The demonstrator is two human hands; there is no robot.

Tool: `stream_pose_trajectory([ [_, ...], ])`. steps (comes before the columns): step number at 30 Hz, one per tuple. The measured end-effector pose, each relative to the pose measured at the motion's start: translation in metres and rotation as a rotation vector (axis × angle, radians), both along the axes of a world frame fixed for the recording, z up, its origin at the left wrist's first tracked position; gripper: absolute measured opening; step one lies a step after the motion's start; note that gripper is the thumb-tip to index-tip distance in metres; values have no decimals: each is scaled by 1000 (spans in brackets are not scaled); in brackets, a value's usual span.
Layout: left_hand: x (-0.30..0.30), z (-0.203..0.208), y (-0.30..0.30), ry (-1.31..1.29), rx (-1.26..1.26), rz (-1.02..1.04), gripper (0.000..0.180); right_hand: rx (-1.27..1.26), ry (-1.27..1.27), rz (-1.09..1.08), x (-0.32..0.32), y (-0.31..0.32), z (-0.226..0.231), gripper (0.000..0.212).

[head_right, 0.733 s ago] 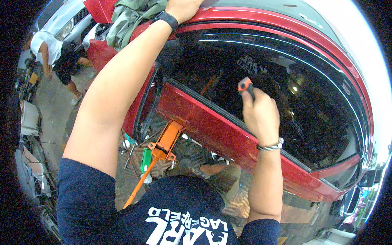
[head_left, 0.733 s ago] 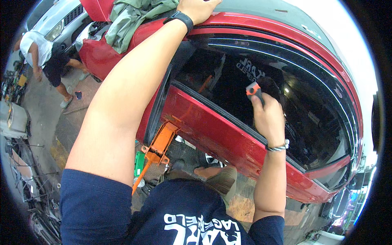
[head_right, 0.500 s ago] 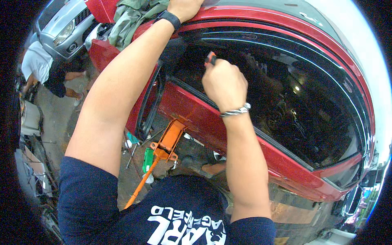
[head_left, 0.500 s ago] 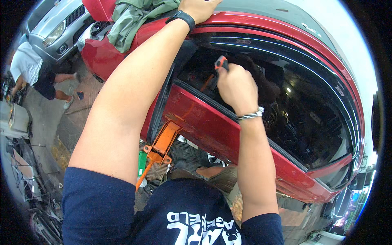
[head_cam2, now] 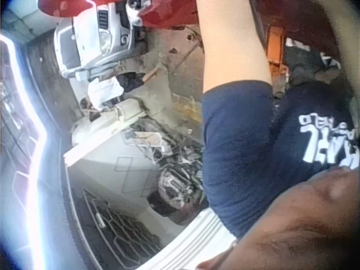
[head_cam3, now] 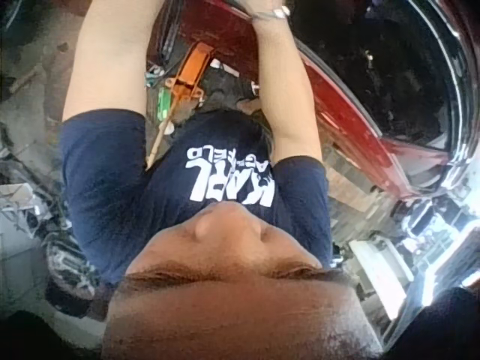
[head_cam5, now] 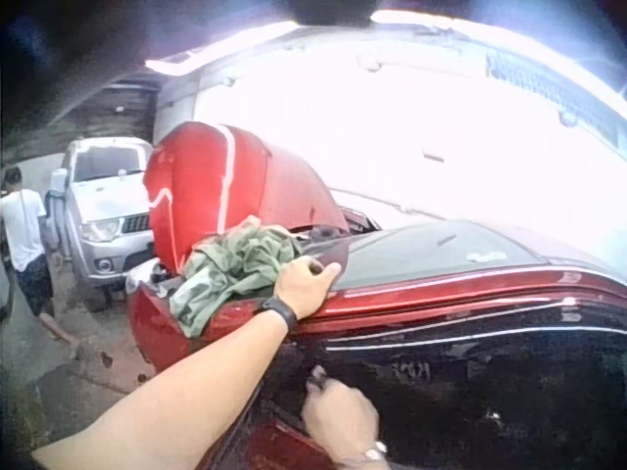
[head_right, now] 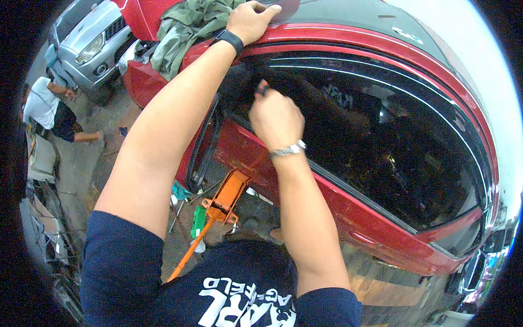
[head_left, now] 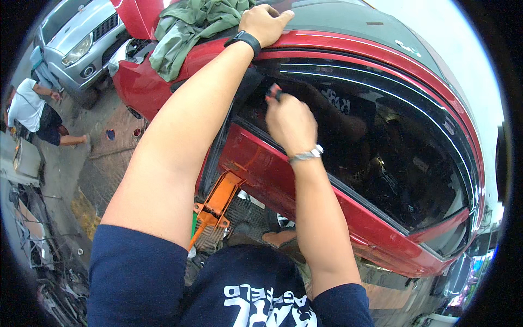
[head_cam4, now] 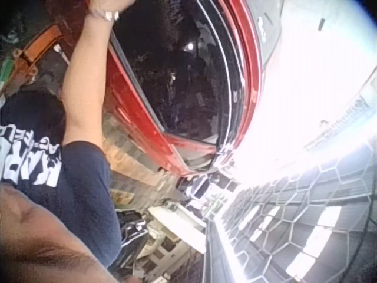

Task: The person uses a squeegee tool to smooth out a tint film on the side window of a red car. They systematically press the tool along the edges and surface of the glass to remove air bubbles and ensure adhesion.

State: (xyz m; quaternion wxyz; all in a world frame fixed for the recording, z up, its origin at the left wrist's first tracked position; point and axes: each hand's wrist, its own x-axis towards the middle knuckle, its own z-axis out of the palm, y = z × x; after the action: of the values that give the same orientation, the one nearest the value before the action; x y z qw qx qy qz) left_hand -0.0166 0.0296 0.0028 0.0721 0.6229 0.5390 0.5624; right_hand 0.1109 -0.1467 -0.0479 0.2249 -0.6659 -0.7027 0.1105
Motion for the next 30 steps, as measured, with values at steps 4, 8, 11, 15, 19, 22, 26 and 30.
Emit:
stream_pose_trajectory([
  [4,-5,0,-6,-12,17,-56,49,81,-74,-77,68,-46,-8,34],
  [8,-5,0,-7,-56,2,-88,50,20,-129,-141,95,-67,-11,29],
  [11,-2,1,-2,-5,-30,-72,51,5,-208,-83,55,-46,-11,29],
  [15,-6,-9,16,76,-49,-26,57,84,-160,36,-11,-4,-28,30],
  [19,-10,-10,14,108,-70,-28,64,70,-28,4,-27,-4,-34,29],
  [22,-11,-9,14,83,-60,-37,62,10,-60,-119,18,-38,-33,30],
  [26,-3,-4,2,-25,42,-109,50,-71,-107,-248,91,-89,-43,22],
  [30,0,2,-5,3,-19,-87,50,-45,-148,-175,74,-80,-57,25],
])
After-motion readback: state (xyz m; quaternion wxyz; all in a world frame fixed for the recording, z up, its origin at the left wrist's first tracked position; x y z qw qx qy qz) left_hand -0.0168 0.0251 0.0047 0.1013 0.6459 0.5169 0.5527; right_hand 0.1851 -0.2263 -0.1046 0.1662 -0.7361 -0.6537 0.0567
